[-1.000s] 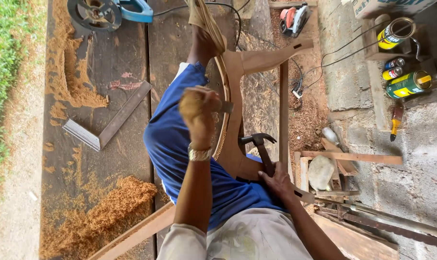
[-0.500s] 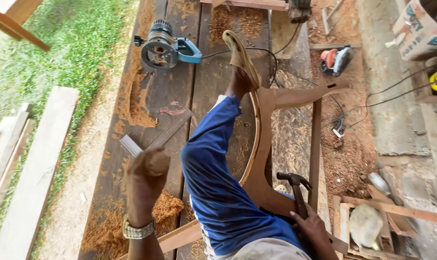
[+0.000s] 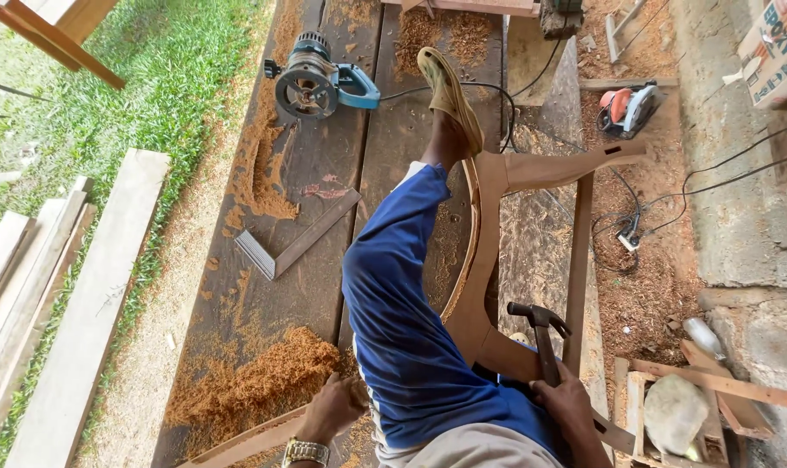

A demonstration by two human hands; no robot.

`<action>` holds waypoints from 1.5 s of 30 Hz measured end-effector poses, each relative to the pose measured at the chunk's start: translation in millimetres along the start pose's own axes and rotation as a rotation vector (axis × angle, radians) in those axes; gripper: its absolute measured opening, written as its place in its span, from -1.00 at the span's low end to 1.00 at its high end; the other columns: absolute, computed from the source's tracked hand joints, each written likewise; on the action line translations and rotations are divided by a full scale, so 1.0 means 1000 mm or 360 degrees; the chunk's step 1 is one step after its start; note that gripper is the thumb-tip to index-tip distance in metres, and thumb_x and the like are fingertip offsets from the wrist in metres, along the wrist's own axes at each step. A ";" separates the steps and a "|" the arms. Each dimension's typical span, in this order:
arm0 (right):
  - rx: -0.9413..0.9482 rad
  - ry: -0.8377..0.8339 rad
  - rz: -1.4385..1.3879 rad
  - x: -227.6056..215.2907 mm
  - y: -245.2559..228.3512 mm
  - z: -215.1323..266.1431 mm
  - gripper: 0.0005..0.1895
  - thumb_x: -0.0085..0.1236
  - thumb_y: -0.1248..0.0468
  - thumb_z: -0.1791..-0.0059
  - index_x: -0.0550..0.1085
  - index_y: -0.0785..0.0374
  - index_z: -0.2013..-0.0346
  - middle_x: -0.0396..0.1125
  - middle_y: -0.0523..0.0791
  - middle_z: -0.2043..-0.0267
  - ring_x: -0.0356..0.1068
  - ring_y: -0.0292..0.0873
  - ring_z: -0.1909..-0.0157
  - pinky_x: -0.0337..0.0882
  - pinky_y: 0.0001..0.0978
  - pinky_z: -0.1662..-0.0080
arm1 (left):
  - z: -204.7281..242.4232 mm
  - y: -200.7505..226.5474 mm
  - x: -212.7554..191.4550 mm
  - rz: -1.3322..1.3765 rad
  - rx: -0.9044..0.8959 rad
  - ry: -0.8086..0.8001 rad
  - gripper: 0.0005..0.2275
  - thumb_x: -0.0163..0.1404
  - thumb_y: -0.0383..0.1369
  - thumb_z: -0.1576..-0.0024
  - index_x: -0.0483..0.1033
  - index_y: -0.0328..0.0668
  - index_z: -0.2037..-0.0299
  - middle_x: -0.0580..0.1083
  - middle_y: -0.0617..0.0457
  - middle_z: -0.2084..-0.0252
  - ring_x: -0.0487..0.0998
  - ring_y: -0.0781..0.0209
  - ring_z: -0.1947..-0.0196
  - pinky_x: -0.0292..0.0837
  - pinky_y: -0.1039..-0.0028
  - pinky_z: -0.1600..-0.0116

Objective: Assembling a wooden chair frame using a hammer.

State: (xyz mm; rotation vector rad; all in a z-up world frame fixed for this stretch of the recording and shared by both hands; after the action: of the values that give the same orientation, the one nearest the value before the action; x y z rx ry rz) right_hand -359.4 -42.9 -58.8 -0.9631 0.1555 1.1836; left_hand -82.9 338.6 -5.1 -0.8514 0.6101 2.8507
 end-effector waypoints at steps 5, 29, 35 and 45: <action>0.0049 -0.0035 0.0140 -0.010 -0.018 -0.006 -0.35 0.31 0.07 0.21 0.47 0.08 -0.17 0.57 0.01 0.49 0.59 -0.05 0.40 0.53 -0.18 0.21 | -0.014 -0.018 0.023 -0.0099 0.0085 0.0079 -0.68 0.24 -0.27 -0.08 0.52 -0.06 -0.02 0.49 0.07 0.33 0.49 0.25 0.39 0.57 0.42 0.26; -0.0275 0.0462 0.0423 -0.064 -0.079 -0.107 -0.14 0.30 -0.05 0.10 0.24 0.12 -0.43 0.48 0.10 0.02 0.56 0.08 0.19 0.61 -0.11 0.15 | 0.035 0.040 -0.042 0.1054 -0.0118 0.0443 -0.82 0.20 -0.29 -0.07 0.65 -0.17 0.20 0.63 0.03 0.41 0.56 0.30 0.53 0.56 0.43 0.37; -0.0468 0.0493 -0.0151 -0.051 -0.099 -0.027 -0.26 0.29 0.02 0.05 0.33 0.21 -0.35 0.56 0.08 0.31 0.59 -0.06 0.33 0.54 -0.17 0.18 | 0.137 0.075 -0.174 0.1067 0.1303 0.1182 -0.93 0.09 -0.37 -0.27 0.63 -0.12 0.18 0.60 0.06 0.47 0.62 0.33 0.55 0.47 0.53 0.44; -0.0380 0.0304 -0.0646 -0.018 -0.101 0.003 -0.52 0.32 0.22 0.02 0.39 0.36 -0.10 0.31 -0.05 0.50 0.34 -0.23 0.59 0.45 -0.28 0.52 | 0.093 0.274 -0.197 0.0751 0.2437 0.1222 -0.67 0.31 -0.19 -0.16 0.44 -0.11 0.05 0.48 0.04 0.01 0.55 0.10 -0.01 0.56 0.32 -0.06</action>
State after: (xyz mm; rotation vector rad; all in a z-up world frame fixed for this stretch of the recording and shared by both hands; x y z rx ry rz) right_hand -283.7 -58.4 9.0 -1.2506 -0.0322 0.7459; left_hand -22.6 128.4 268.1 -1.3370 2.6720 1.2062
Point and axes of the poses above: each hand's wrist, its own z-axis away from the middle knuckle, its own x-axis out of the palm, y = z × x, the point moved 3 cm from there along -z, towards the middle knuckle
